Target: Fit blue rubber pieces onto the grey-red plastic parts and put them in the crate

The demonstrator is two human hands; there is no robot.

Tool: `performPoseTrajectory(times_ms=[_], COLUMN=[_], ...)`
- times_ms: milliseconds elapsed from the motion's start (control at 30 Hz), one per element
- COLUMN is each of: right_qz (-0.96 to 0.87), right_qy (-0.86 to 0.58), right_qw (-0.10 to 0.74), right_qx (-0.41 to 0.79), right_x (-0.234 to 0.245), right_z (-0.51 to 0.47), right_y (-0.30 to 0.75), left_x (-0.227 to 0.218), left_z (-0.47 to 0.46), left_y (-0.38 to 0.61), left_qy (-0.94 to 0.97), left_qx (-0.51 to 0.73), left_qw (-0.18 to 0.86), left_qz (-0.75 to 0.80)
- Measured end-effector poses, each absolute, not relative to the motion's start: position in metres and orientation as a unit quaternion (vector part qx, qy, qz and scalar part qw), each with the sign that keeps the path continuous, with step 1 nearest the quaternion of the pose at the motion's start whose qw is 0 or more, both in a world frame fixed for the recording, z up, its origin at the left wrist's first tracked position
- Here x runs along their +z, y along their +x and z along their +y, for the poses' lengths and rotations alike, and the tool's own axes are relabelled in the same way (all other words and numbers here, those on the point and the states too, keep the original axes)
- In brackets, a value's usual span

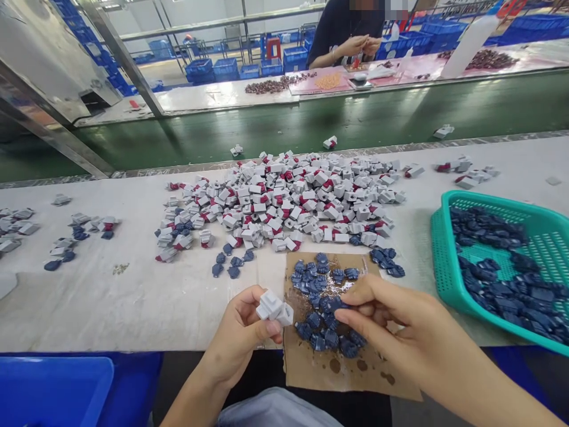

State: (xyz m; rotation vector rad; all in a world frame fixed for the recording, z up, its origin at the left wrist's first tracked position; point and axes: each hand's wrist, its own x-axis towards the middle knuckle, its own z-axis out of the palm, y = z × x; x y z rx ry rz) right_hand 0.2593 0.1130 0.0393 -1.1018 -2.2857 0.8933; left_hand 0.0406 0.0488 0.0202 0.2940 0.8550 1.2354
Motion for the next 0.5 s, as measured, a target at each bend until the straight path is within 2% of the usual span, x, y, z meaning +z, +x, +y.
performPoseTrajectory(times_ms=[100,200,333,500], right_qz=[-0.8,-0.781,-0.771,-0.784], right_qy=[-0.388,-0.369,-0.371,-0.375], right_qw=[0.323,0.359,0.36,0.297], right_qx=[0.323,0.354,0.371,0.396], right_x=[0.053,0.058,0.057,0.06], right_z=[0.103,0.095,0.093,0.094], right_y=[0.242,0.226,0.219,0.222], left_x=[0.021,0.023,0.024,0.025], left_z=[0.047,0.045,0.044,0.045], left_y=[0.046,0.05,0.052,0.051], left_qy=[0.115,0.114,0.119,0.136], left_qx=[0.566,0.573,0.586,0.592], left_qw=[0.729,0.736,0.739,0.733], left_qz=[0.368,0.342,0.311,0.305])
